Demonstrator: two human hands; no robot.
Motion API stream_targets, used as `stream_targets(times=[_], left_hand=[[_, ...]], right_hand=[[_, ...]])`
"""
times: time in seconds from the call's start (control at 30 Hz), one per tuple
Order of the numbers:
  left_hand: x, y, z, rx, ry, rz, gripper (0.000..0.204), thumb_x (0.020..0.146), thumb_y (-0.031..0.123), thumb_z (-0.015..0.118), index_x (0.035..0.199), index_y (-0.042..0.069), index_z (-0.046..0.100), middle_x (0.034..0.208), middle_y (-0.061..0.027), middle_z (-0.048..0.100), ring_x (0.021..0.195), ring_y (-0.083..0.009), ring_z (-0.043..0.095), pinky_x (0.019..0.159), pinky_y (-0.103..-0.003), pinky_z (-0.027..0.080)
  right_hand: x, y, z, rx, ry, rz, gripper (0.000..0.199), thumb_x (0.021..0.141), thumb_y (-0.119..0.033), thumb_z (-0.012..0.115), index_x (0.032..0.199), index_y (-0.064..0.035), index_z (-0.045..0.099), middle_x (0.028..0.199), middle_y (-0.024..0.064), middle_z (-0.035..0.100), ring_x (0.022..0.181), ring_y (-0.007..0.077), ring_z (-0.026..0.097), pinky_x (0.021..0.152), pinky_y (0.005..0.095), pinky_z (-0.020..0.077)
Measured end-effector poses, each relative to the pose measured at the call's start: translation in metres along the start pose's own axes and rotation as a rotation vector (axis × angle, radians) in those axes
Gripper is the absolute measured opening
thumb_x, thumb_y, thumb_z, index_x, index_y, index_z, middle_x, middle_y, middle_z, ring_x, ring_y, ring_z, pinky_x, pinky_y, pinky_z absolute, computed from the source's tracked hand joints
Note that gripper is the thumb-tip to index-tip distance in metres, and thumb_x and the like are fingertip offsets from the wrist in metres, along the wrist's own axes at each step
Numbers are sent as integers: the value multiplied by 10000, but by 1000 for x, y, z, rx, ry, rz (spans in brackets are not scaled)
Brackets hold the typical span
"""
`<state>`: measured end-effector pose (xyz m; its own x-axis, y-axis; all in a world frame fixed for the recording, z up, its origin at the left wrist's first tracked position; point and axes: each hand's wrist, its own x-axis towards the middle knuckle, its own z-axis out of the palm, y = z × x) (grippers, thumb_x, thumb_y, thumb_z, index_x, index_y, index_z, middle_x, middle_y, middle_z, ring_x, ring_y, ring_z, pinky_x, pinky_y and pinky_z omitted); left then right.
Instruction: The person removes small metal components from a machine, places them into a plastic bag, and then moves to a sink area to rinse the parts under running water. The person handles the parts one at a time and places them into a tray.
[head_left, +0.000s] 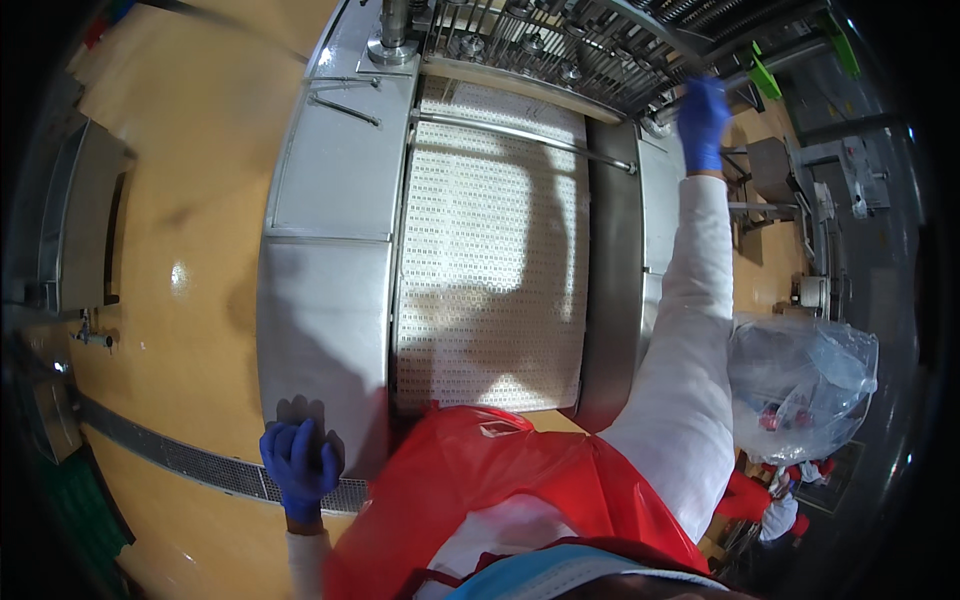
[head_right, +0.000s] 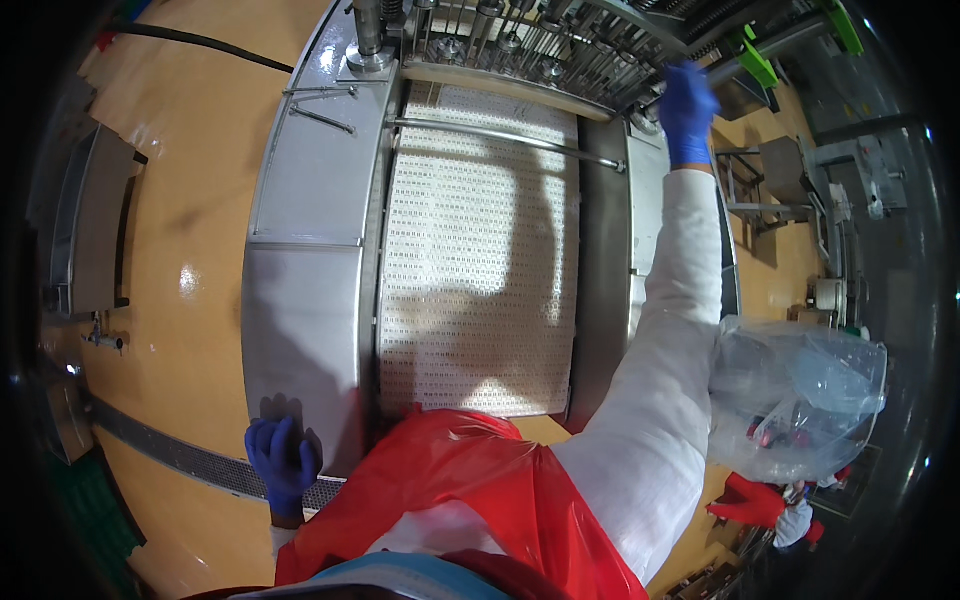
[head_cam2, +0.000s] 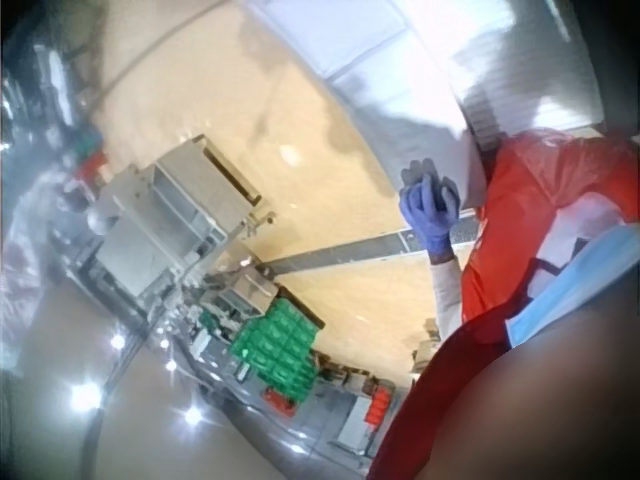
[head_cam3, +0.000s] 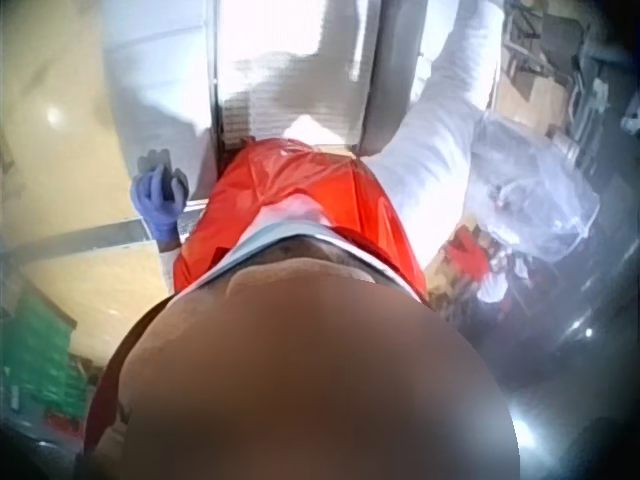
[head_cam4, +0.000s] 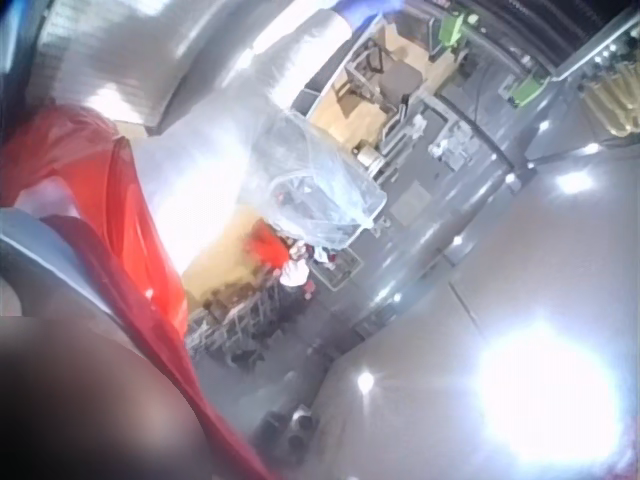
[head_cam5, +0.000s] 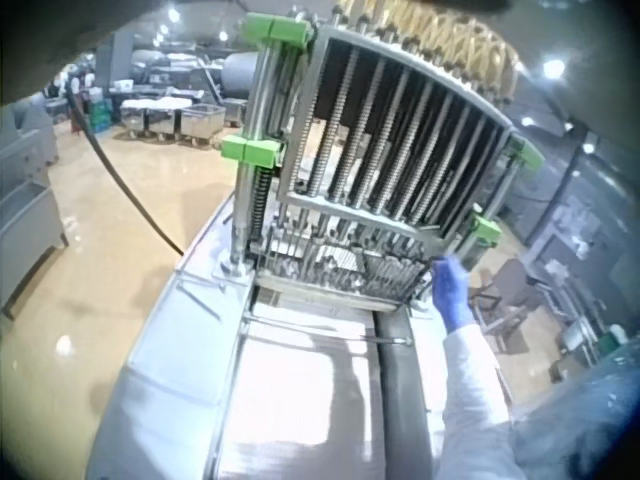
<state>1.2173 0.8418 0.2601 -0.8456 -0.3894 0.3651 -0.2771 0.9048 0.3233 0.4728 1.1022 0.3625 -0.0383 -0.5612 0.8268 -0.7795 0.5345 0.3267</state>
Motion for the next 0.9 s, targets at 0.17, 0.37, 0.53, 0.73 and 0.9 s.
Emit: stream_targets(times=[0.17,0.37,0.53,0.73,0.9], left_hand=[[2,-4,0,-3,8,8,392,834,222,710,1182,51,653,1043,-130,593,965,-357,586,863,-502,507],[4,0,3,-1,29,7,406,809,200,724,1183,60,648,1036,-128,592,917,-348,588,838,-488,511],[2,2,-1,-6,6,-17,402,800,190,725,1174,61,649,1030,-129,592,886,-346,583,821,-483,508],[5,0,2,-32,12,-4,392,800,181,717,1167,59,648,1011,-125,597,882,-343,581,811,-480,506],[11,4,0,20,24,60,389,807,192,720,1166,57,651,1022,-123,598,880,-341,580,803,-478,508]], right_hand=[[-20,-17,-1,136,-265,209,58,985,-127,667,940,-93,661,832,183,688,707,408,671,608,454,537],[4,-4,4,52,-426,288,95,1003,-171,645,994,-80,670,773,203,675,677,403,666,589,454,528],[0,6,-1,148,-384,100,93,993,-178,651,1001,-88,672,777,188,688,703,398,688,588,478,531],[-18,17,9,-61,-593,166,161,964,-224,720,924,-89,643,718,185,668,630,386,662,540,459,516],[49,-8,-20,110,-305,301,61,972,-146,676,990,-88,675,794,188,679,690,387,684,589,454,550]])
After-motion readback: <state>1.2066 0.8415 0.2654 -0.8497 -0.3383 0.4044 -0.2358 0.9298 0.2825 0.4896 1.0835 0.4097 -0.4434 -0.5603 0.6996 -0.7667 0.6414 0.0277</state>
